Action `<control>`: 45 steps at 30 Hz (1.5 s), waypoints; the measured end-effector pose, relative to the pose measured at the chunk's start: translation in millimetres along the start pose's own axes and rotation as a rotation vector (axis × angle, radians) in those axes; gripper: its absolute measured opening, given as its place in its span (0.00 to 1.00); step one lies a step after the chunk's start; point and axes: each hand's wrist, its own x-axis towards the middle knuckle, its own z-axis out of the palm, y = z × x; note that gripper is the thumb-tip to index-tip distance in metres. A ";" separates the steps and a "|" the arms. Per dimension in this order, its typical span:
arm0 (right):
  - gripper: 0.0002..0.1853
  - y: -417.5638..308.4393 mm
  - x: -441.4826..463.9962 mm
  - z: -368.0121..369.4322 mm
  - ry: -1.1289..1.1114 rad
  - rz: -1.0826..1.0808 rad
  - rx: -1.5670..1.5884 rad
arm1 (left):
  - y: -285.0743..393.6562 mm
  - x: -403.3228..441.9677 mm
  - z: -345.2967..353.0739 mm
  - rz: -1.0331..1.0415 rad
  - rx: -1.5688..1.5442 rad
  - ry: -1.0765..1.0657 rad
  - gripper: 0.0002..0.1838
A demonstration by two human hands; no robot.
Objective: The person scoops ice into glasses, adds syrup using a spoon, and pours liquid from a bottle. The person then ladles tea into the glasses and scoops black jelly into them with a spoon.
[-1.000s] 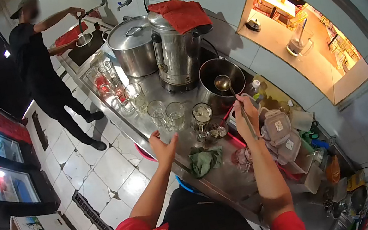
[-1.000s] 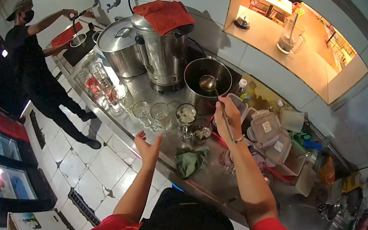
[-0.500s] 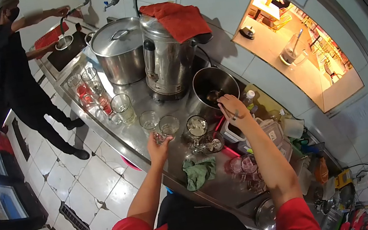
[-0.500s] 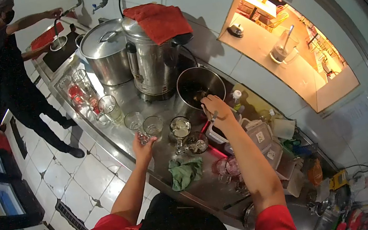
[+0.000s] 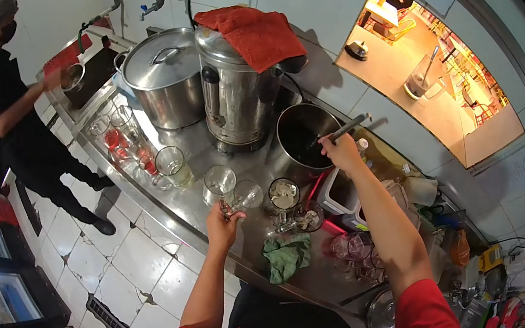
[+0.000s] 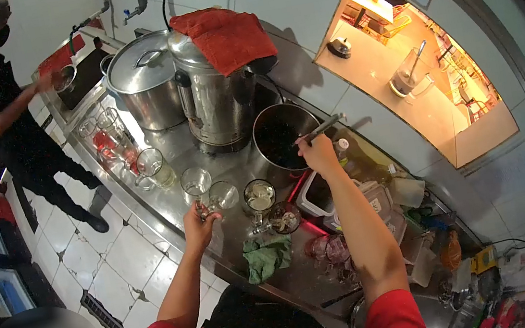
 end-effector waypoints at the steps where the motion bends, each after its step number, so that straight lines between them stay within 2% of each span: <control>1: 0.12 2.5 4.5 -3.8 0.000 0.069 0.051 | 6.7 2.8 -1.9 0.010 -0.017 -0.009 0.20; 2: 0.13 4.9 8.5 -6.9 0.000 0.137 0.104 | 13.9 6.1 -4.1 0.021 -0.034 -0.019 0.20; 7: 0.13 -1.4 14.8 -32.1 0.062 0.172 0.173 | 64.7 26.1 -17.8 -0.033 -0.059 -0.118 0.20; 9: 0.13 -23.1 11.2 -48.2 0.105 0.062 0.146 | 80.8 38.3 -17.2 -0.049 -0.110 -0.166 0.20; 14: 0.16 -45.1 23.0 -87.5 0.123 0.087 0.103 | 146.7 65.7 -9.3 -0.029 -0.124 -0.357 0.24; 15: 0.16 -49.9 24.9 -94.7 0.132 0.087 0.108 | 150.0 72.0 -4.3 -0.021 -0.121 -0.363 0.24; 17: 0.16 -56.7 30.8 -109.9 0.145 0.043 0.072 | 156.4 83.1 5.8 0.079 0.085 -0.410 0.22; 25: 0.17 -119.0 22.8 -157.8 0.169 0.003 0.023 | 177.9 107.1 40.0 0.167 0.241 -0.546 0.26; 30: 0.18 -144.9 16.7 -162.2 0.162 0.000 0.045 | 198.3 113.7 55.8 0.194 0.362 -0.632 0.28; 35: 0.18 -170.8 -4.3 -148.5 0.160 -0.100 -0.090 | 210.1 109.9 71.7 0.243 0.415 -0.606 0.29; 38: 0.21 -186.9 -41.2 -120.8 0.204 -0.207 -0.101 | 216.2 103.4 75.0 0.285 0.383 -0.550 0.29; 40: 0.17 -184.7 -73.1 -95.5 0.218 -0.366 -0.314 | 218.7 97.8 74.1 0.284 0.352 -0.501 0.28; 41: 0.12 -155.9 -86.7 -65.4 0.488 -0.724 -0.425 | 213.9 96.2 75.2 0.285 0.344 -0.492 0.28; 42: 0.08 -171.4 -112.2 -63.9 0.270 -0.686 -0.301 | 205.5 94.3 76.8 0.295 0.274 -0.446 0.28; 44: 0.16 -168.7 -145.6 -50.7 0.277 -0.977 -0.492 | 202.4 86.3 73.8 0.300 0.193 -0.382 0.25; 45: 0.16 -160.2 -157.4 -42.2 0.273 -0.979 -0.492 | 197.7 81.6 72.3 0.297 0.192 -0.378 0.25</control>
